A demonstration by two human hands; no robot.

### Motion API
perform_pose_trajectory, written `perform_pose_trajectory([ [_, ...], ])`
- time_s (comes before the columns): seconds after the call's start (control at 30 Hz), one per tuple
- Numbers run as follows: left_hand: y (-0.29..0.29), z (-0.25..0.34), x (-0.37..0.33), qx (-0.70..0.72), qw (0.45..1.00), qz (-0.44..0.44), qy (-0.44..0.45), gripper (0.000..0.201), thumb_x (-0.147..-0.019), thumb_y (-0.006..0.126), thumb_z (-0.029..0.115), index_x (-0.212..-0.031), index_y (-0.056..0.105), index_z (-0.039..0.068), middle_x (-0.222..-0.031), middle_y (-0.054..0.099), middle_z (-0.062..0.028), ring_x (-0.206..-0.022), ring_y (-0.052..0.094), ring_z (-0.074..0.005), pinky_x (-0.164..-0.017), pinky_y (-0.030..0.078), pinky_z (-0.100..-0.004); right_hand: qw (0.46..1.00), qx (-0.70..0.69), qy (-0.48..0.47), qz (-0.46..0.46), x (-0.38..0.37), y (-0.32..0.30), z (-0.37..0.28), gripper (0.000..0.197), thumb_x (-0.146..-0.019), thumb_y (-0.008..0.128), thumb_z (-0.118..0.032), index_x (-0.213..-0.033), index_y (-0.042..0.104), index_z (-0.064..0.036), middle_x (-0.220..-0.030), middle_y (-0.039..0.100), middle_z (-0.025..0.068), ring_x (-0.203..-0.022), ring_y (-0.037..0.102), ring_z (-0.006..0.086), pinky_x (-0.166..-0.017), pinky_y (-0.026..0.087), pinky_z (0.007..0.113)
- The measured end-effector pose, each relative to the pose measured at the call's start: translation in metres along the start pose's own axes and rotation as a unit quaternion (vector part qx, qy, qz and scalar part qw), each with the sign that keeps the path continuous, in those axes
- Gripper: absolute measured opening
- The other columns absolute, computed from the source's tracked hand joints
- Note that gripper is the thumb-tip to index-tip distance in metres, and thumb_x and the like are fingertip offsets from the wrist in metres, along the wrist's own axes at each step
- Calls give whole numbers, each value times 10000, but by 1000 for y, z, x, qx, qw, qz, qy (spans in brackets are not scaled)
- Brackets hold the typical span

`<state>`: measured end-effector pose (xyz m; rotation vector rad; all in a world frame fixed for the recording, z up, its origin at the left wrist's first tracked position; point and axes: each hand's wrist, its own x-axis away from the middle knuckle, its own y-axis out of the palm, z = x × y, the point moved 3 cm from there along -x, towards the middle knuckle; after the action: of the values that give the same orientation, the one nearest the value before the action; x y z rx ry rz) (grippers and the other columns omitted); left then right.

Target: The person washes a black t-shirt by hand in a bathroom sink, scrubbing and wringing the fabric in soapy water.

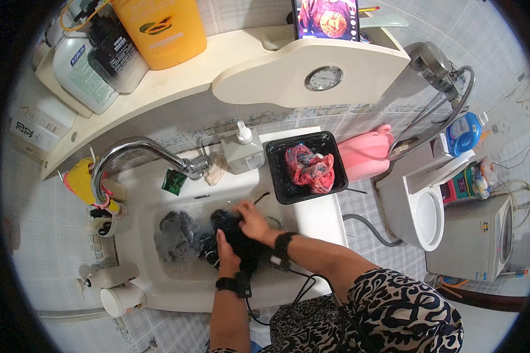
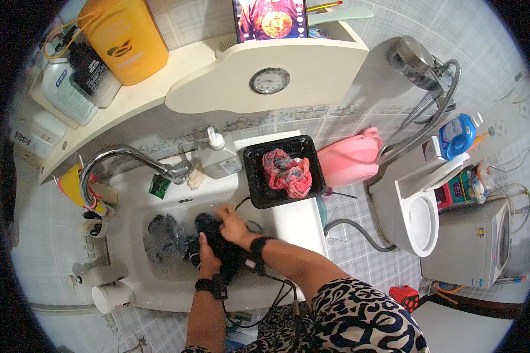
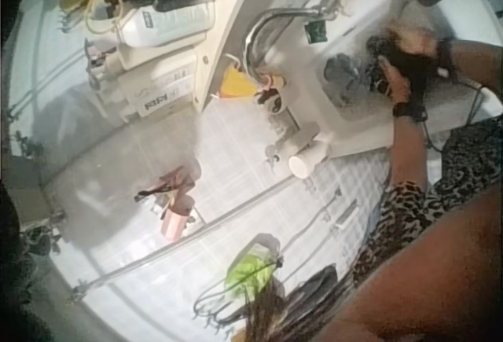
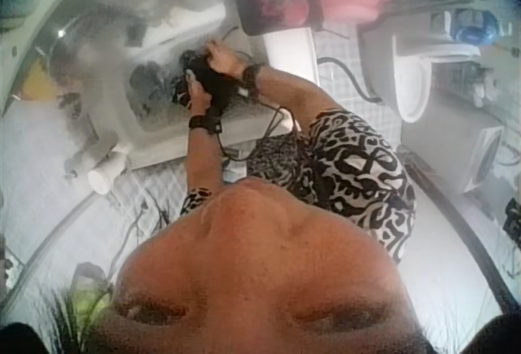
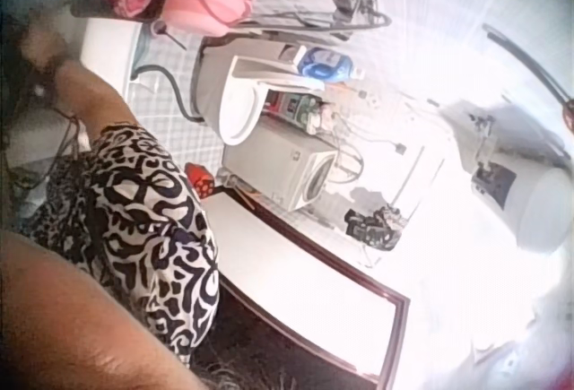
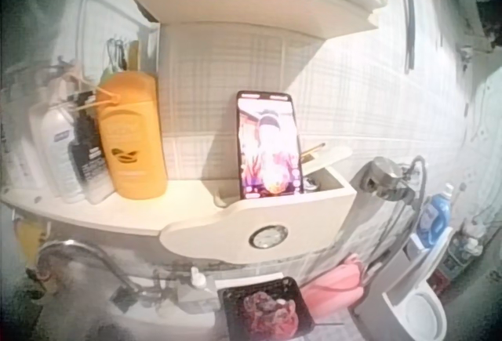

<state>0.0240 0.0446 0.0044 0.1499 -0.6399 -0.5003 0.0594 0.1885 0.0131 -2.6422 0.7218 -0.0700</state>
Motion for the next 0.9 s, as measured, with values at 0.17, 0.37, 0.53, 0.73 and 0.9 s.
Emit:
perform_pose_trajectory([
  [0.17, -25, -25, -24, 253, 963, -90, 8, 534, -867, 467, 558, -1123, 538, 95, -1119, 544, -83, -1022, 523, -218, -858, 450, -364, 979, -111, -86, -145, 53, 10, -73, 443, -742, 556, 0, -1171, 476, -77, -1108, 467, 191, -1088, 432, 370, -894, 411, 401],
  [0.37, 3, -15, 8, 202, 976, -72, -33, 406, -928, 445, 387, -1179, 478, 70, -1122, 534, -69, -990, 528, -207, -822, 462, -347, 985, 91, 6, -147, 16, 28, -55, 258, -876, 491, -225, -1068, 507, -53, -973, 516, 205, -864, 535, 393, -736, 462, 442],
  [0.53, 43, 32, 38, -8, 999, 32, 16, 388, -947, 409, 370, -1180, 487, 70, -1123, 539, -90, -995, 529, -218, -818, 451, -351, 989, 130, 31, -65, 5, 35, -27, 297, -860, 493, -253, -1052, 510, -29, -884, 539, 227, -752, 571, 416, -675, 484, 467],
  [0.73, -1, -23, -5, 256, 954, -143, -57, 401, -923, 442, 399, -1140, 539, 76, -1124, 556, -94, -991, 542, -227, -814, 450, -352, 993, 72, -58, -71, 45, 25, -68, 255, -862, 512, -281, -885, 571, -35, -765, 595, 217, -730, 587, 388, -663, 475, 470],
  [0.9, 28, 1, 14, 148, 974, 58, -162, 483, -888, 514, 434, -1174, 513, 45, -1121, 546, -73, -992, 536, -227, -840, 454, -370, 994, 99, 29, -32, -2, 25, -38, 255, -884, 460, -277, -899, 530, -32, -816, 577, 220, -715, 559, 431, -653, 455, 500],
])
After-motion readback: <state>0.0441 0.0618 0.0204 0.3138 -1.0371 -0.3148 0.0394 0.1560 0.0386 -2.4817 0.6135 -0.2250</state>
